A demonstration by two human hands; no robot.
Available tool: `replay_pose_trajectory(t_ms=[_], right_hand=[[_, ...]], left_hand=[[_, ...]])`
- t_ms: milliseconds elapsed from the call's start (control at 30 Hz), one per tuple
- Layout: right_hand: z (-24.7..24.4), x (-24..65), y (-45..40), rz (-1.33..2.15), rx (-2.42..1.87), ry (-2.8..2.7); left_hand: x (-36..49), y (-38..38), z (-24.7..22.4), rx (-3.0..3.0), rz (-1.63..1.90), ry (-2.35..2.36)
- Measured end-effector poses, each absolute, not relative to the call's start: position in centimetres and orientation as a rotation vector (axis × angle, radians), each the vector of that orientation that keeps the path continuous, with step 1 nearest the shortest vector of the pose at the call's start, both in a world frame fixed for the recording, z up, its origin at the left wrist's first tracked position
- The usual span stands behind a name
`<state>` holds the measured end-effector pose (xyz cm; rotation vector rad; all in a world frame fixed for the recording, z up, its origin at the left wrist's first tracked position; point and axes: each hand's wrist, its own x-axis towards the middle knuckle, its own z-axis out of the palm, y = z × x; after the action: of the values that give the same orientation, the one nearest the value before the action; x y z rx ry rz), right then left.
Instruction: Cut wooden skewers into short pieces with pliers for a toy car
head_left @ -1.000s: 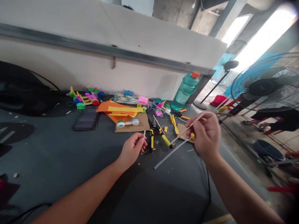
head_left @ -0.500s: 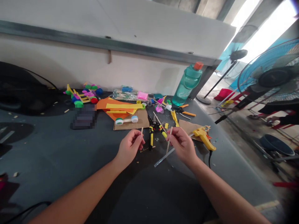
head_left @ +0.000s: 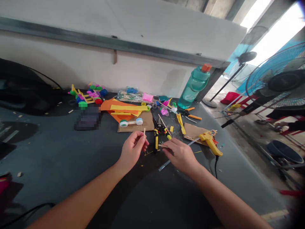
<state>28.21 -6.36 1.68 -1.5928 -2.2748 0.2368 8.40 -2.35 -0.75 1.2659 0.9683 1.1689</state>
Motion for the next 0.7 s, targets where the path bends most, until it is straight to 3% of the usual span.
replay_pose_trajectory(t_ms=[400, 700], right_hand=[[1.5, 26.8, -5.8, -0.116, -1.702, -2.621], [2.4, 29.3, -5.1, -0.168, -2.141, -2.246]], left_hand=[[8.5, -2.5, -0.7, 1.262, 1.162, 0.976], [8.3, -2.2, -0.6, 1.257, 1.17, 0.997]])
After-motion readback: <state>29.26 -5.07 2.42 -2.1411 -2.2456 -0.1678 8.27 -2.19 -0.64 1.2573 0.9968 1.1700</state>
